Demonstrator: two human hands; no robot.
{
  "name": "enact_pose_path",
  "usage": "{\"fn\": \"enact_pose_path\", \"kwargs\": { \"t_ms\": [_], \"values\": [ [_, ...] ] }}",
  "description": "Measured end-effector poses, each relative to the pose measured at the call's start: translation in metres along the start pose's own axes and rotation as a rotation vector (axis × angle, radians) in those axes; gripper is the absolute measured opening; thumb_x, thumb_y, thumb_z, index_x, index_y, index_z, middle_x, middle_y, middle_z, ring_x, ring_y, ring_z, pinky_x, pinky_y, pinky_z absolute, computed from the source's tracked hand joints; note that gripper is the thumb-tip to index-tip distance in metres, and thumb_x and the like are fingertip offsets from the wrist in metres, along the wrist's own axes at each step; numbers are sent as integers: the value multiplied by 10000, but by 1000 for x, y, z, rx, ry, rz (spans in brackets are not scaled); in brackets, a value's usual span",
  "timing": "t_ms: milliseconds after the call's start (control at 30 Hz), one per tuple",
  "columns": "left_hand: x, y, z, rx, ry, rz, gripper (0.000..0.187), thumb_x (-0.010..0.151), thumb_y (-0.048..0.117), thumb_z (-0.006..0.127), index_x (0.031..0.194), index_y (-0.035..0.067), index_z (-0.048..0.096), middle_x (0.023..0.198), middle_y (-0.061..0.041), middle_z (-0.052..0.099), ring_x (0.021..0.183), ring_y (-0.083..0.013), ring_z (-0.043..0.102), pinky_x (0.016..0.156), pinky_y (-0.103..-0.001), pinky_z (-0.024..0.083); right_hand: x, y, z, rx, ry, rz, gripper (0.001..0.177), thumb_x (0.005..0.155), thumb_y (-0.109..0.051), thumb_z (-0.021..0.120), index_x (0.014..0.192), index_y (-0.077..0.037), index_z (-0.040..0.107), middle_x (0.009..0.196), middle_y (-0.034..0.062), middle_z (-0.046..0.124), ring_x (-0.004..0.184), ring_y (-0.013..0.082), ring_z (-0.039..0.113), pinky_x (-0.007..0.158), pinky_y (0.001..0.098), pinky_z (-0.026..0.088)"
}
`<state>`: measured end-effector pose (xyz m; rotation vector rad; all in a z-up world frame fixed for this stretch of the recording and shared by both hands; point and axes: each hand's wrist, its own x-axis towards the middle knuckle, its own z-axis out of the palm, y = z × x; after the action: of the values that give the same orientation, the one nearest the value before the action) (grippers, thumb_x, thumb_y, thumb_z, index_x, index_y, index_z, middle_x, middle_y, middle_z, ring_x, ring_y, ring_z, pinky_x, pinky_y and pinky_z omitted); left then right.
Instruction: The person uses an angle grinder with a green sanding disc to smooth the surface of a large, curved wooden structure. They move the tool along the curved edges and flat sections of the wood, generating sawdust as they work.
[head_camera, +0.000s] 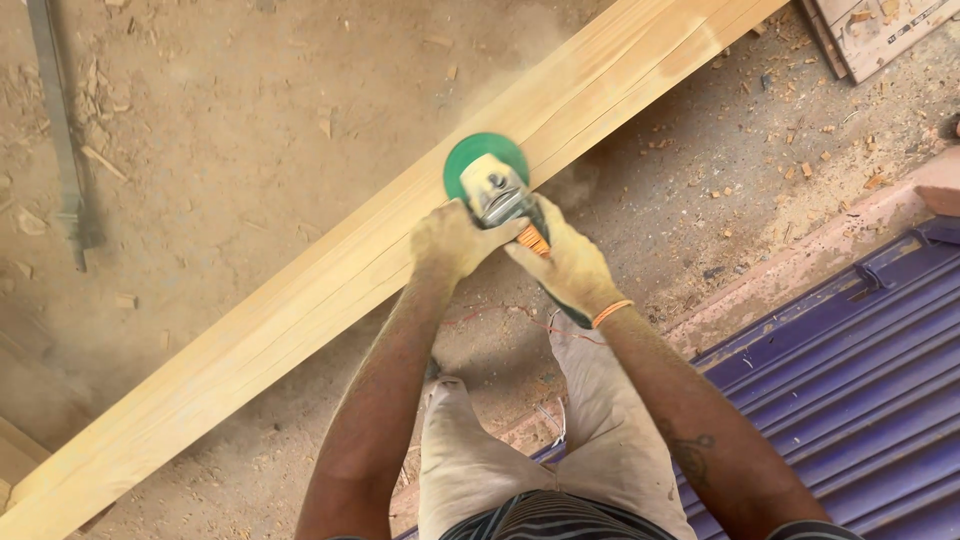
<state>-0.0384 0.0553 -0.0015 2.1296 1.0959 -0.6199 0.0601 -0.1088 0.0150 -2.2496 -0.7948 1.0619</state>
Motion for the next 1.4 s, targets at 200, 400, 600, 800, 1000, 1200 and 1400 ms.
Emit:
{"fn": "enact_pose_path", "kwargs": {
  "t_ms": [200, 400, 600, 800, 1000, 1200, 1400],
  "values": [
    [88, 160, -1, 37, -70, 154, 1064, 578, 969, 613, 1052, 24, 729, 997, -140, 760, 903, -252, 763, 737, -391, 601, 52, 62, -131, 309, 73, 145, 692, 899, -335, 717, 1485, -117, 421, 941, 125, 753, 763, 204, 732, 690, 364, 612],
    [130, 252, 7, -17, 32, 289, 1055, 560, 990, 560, 1050, 74, 745, 972, -98, 767, 904, -234, 761, 756, -385, 594, 87, 126, -201, 242, 224, -23, 434, 1018, -261, 714, 1349, -43, 537, 1140, 86, 696, 989, 148, 671, 828, 323, 571],
    [122, 218, 3, -4, -3, 262, 1052, 564, 992, 547, 1037, 75, 751, 958, -94, 770, 894, -220, 769, 750, -385, 600, 82, 109, -166, 217, 224, -15, 449, 989, -287, 730, 1322, -59, 534, 1123, 108, 705, 972, 152, 678, 813, 317, 568],
    [66, 98, -14, -21, -70, 78, 1013, 572, 968, 577, 1004, 69, 752, 924, -106, 760, 850, -237, 772, 693, -394, 613, 47, 23, -80, 300, 39, 115, 604, 901, -317, 727, 1402, -107, 463, 893, 113, 738, 698, 166, 711, 603, 327, 597],
    [-10, -50, -10, 35, -44, -44, 985, 669, 950, 599, 994, 32, 746, 965, -150, 771, 880, -277, 767, 750, -426, 595, 2, -31, 38, 23, -41, -28, 672, 886, -471, 735, 1389, -130, 448, 1011, 205, 743, 894, 376, 750, 795, 441, 600],
    [-109, -214, 35, -123, 71, -351, 845, 682, 814, 674, 1082, 74, 743, 1026, -204, 759, 999, -351, 725, 872, -481, 554, -55, -83, 161, -210, -272, -71, 870, 827, -652, 695, 1495, -196, 375, 1110, 248, 666, 981, 453, 689, 850, 541, 559],
    [-142, -267, 49, -199, 160, -433, 778, 677, 737, 707, 1068, 65, 756, 1000, -198, 787, 971, -331, 756, 896, -468, 564, -69, -104, 204, -200, -362, -121, 918, 836, -651, 689, 1545, -190, 333, 1091, 252, 641, 944, 453, 686, 831, 555, 559]
  ]
}}
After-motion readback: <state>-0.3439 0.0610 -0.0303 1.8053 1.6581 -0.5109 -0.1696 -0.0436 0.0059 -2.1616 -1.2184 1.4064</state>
